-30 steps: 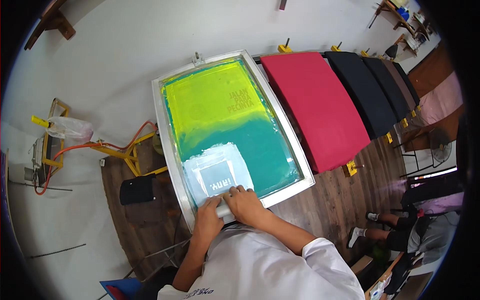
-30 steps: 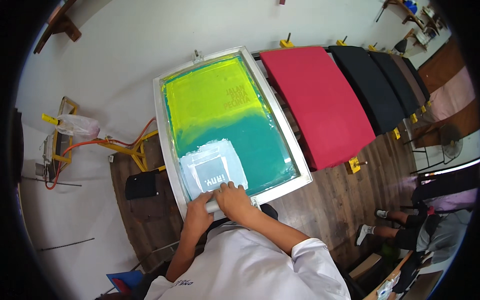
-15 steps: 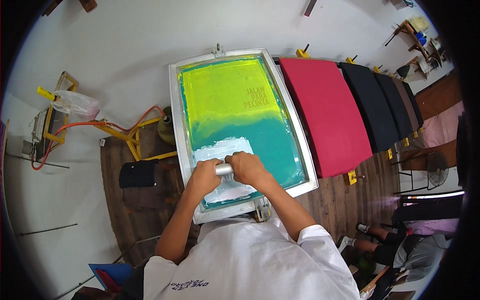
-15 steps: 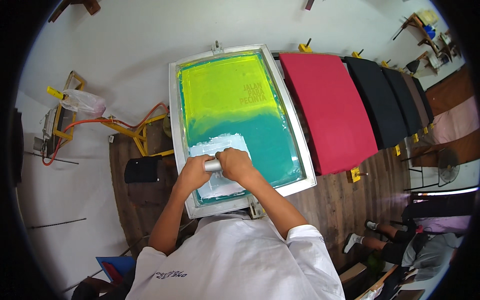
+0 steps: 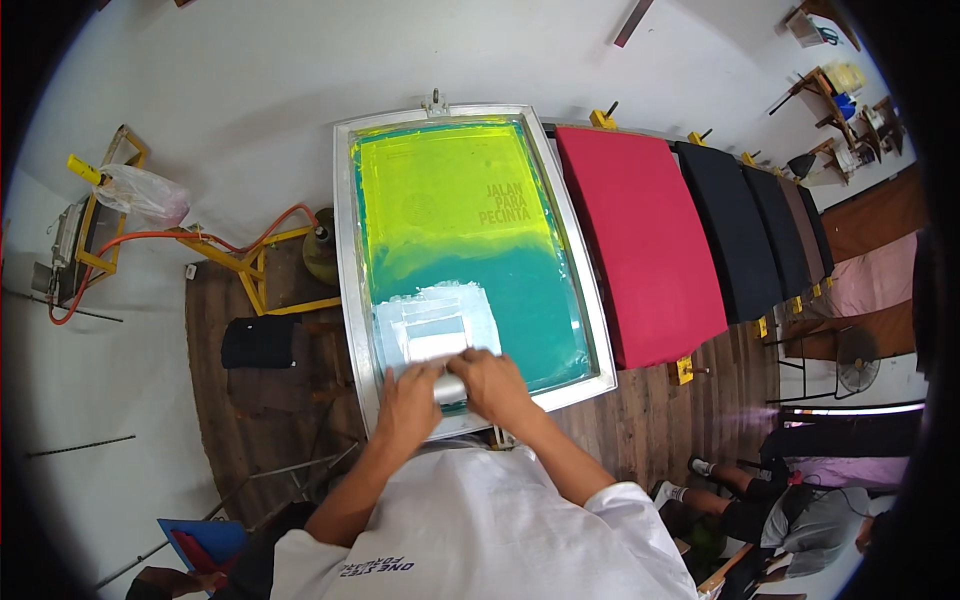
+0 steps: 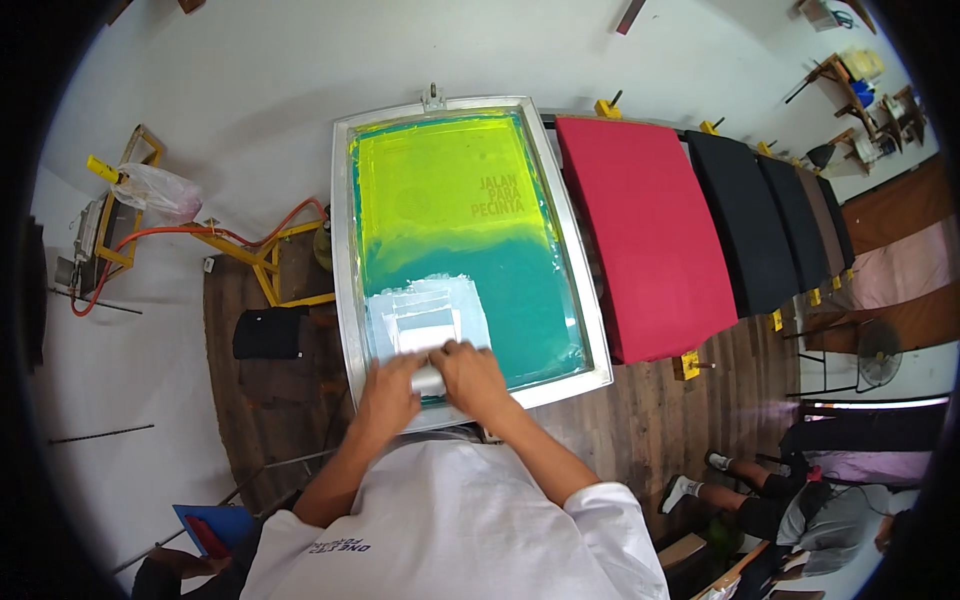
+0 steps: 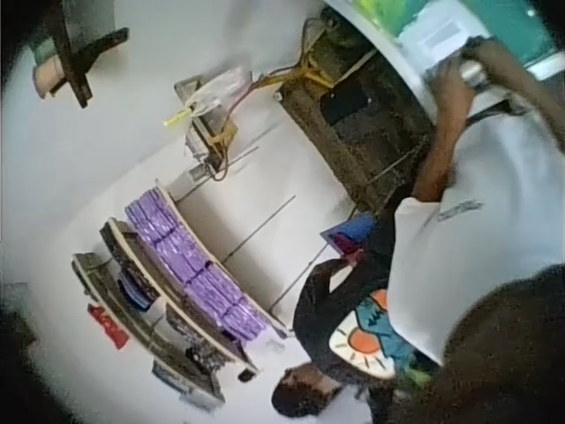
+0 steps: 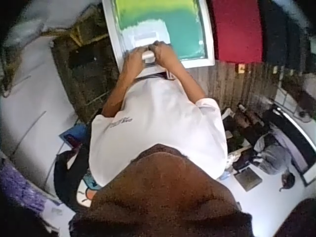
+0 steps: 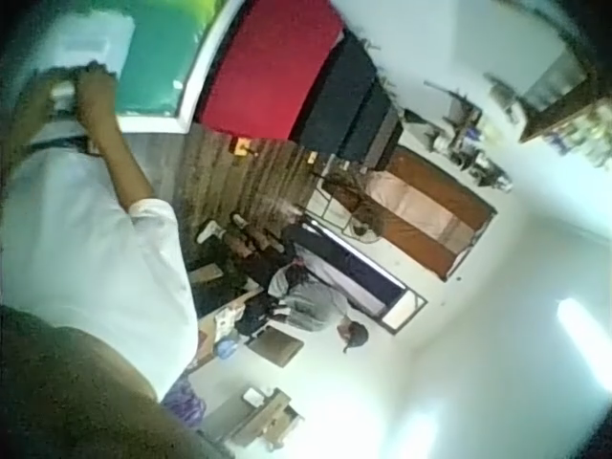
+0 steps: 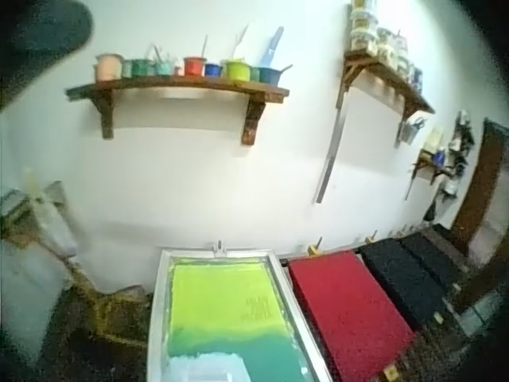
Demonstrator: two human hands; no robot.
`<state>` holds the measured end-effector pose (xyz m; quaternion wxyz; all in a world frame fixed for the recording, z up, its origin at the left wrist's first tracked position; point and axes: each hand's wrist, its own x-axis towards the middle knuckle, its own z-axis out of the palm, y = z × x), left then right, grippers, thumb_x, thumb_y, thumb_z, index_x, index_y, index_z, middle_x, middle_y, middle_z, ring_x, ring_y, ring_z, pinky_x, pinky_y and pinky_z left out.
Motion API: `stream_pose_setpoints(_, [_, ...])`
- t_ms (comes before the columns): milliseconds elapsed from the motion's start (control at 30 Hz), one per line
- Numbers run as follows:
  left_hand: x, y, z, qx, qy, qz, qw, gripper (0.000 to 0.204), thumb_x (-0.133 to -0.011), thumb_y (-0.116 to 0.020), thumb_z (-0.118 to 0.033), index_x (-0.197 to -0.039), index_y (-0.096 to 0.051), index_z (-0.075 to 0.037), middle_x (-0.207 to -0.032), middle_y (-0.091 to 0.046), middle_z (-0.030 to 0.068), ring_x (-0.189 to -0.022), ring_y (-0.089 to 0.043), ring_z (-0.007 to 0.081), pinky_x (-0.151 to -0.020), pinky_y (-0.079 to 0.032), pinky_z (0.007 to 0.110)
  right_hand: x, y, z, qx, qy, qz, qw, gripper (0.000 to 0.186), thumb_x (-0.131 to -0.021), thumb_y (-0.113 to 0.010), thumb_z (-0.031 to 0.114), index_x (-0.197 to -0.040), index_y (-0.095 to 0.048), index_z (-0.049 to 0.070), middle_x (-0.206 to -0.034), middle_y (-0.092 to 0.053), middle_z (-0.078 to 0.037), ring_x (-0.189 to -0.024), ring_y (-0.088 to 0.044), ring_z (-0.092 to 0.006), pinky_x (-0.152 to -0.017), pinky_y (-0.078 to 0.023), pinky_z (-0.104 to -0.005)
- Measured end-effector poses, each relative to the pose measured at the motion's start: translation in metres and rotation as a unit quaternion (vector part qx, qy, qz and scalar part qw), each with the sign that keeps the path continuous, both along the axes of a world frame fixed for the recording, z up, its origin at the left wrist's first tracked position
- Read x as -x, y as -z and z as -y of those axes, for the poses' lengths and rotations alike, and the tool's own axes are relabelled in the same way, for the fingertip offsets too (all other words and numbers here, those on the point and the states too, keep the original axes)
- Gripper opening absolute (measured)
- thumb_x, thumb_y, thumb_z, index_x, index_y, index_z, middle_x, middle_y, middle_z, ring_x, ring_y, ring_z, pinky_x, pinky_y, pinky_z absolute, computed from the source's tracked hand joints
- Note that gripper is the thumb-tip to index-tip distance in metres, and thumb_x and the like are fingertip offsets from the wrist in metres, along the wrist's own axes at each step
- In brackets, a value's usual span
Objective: Applying ink to t-shirts using a screen printing frame and a squeegee.
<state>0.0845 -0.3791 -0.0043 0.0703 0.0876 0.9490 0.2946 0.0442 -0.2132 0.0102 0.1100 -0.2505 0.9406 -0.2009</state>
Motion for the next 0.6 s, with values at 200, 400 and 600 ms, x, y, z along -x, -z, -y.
stream_pose_setpoints(200, [0.071,0.011,0.014,-0.038,-0.016,0.029,0.999,0.043,-0.073,-0.062,0.005,-0.115,-0.063,-0.004,-0.115,-0.065,0.0145,-0.112,-0.059,0.034,-0.105,-0.033,0.06,0.063,0.009,0.012,-0.02,0.001,-0.036,0.999,0.03,-0.072,-0.061,-0.002,-0.098,-0.066,0.01,-0.095,-0.065,-0.01,-0.093,-0.064,-0.0325,-0.074,-0.052,-0.0482])
stream_pose_setpoints(400, [0.017,0.018,0.004,0.035,0.007,-0.045,0.998,0.05,-0.074,-0.059,0.01,-0.122,-0.058,-0.004,-0.131,-0.054,0.0171,-0.128,-0.049,0.034,-0.11,-0.029,0.059,0.014,0.028,0.005,0.025,0.006,-0.076,0.997,0.028,-0.077,-0.06,0.001,-0.103,-0.063,0.009,-0.108,-0.06,-0.014,-0.101,-0.06,-0.0316,-0.077,-0.051,-0.046])
stream_pose_setpoints(600, [-0.023,-0.001,-0.006,0.037,0.031,0.013,0.999,0.055,-0.072,-0.062,0.008,-0.126,-0.056,0.001,-0.129,-0.054,0.0207,-0.128,-0.049,0.0345,-0.113,-0.024,0.061,-0.027,0.022,-0.007,0.014,-0.003,-0.06,0.998,0.026,-0.08,-0.057,0.003,-0.105,-0.06,0.009,-0.109,-0.06,-0.013,-0.103,-0.061,-0.0309,-0.084,-0.047,-0.0491])
